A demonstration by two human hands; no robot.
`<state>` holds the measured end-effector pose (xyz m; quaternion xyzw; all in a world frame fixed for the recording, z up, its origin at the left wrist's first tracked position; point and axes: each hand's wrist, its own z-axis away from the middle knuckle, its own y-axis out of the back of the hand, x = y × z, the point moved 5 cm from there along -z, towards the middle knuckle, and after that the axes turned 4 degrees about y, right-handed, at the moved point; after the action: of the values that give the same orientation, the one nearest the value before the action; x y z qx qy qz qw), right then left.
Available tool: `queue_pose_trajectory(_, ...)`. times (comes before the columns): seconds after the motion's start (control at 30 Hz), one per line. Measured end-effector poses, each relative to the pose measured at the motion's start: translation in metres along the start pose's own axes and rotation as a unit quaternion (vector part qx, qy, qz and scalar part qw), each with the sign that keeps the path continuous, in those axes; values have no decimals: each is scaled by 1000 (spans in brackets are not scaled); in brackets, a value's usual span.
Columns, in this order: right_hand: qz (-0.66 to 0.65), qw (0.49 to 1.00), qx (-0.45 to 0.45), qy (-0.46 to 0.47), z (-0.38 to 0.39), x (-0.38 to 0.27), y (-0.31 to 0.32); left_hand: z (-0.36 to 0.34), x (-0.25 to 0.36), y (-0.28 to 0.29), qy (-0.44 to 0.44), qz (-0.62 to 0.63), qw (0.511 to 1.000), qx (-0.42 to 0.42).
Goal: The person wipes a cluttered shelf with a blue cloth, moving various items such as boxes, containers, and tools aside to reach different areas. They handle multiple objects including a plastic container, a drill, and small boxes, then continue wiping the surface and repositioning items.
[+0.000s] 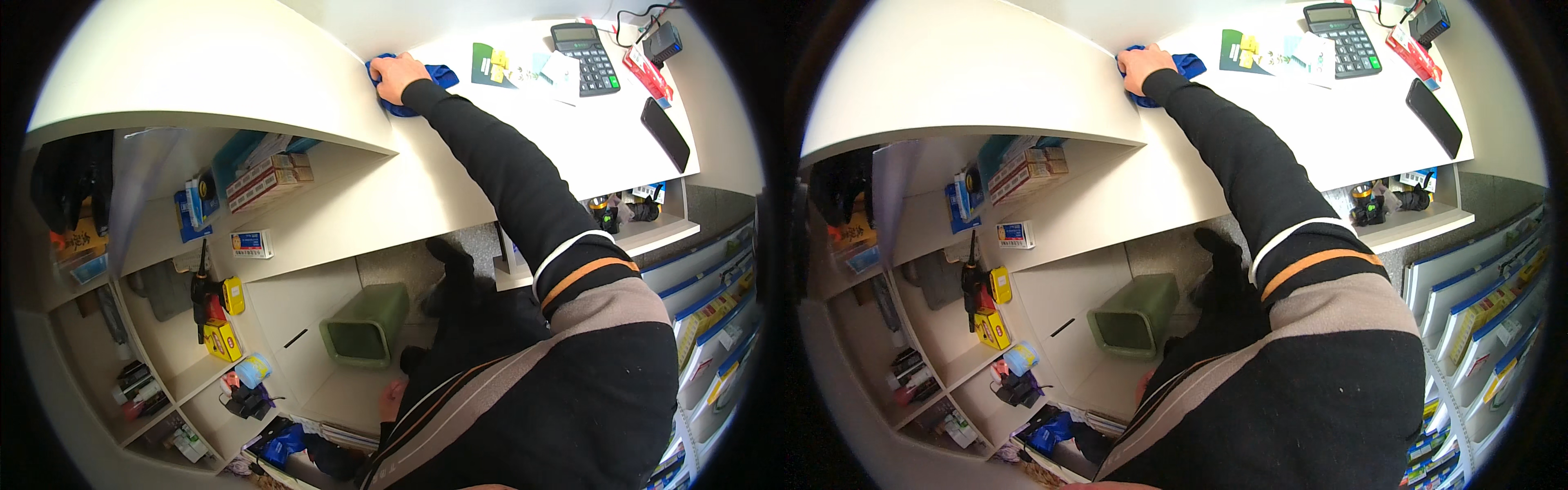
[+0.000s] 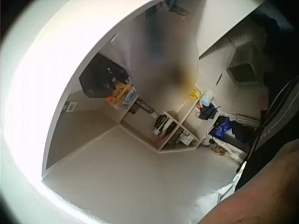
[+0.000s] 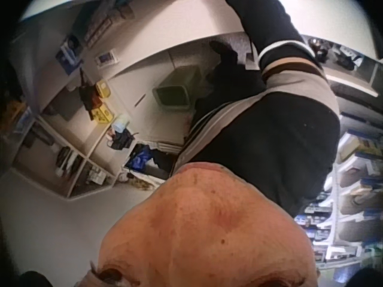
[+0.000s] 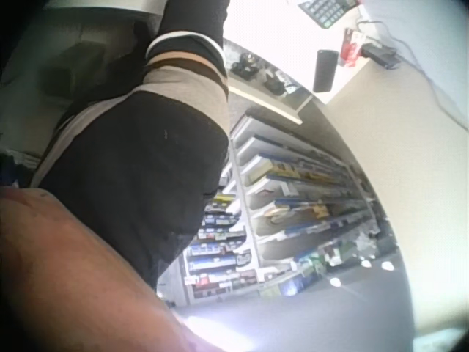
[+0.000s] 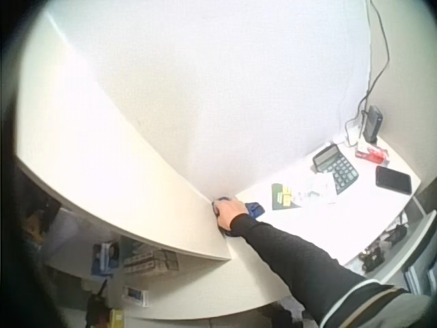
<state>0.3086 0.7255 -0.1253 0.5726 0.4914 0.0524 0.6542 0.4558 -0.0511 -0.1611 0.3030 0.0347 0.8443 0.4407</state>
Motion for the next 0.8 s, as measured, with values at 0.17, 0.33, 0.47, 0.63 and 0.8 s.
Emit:
queue_pose_trajectory(0.17,15,987,-124,96,47,-2,23,-32,-74,10,-35,-48,998,-21)
queue_pose_trajectory(0.33,185,970,-28,153,49,-13,6,-24,-33,-7,147,350,905,-190)
queue_pose_trajectory(0.47,225,966,-61,114,12,-14,4,1,-21,-5,63,85,994,-33)
queue_pose_trajectory(0.63,227,936,-158,217,45,-15,12,-8,-33,-30,35,-129,990,40)
queue_pose_trajectory(0.8,246,957,-70,135,9,-12,9,-20,-30,-29,122,111,986,-11)
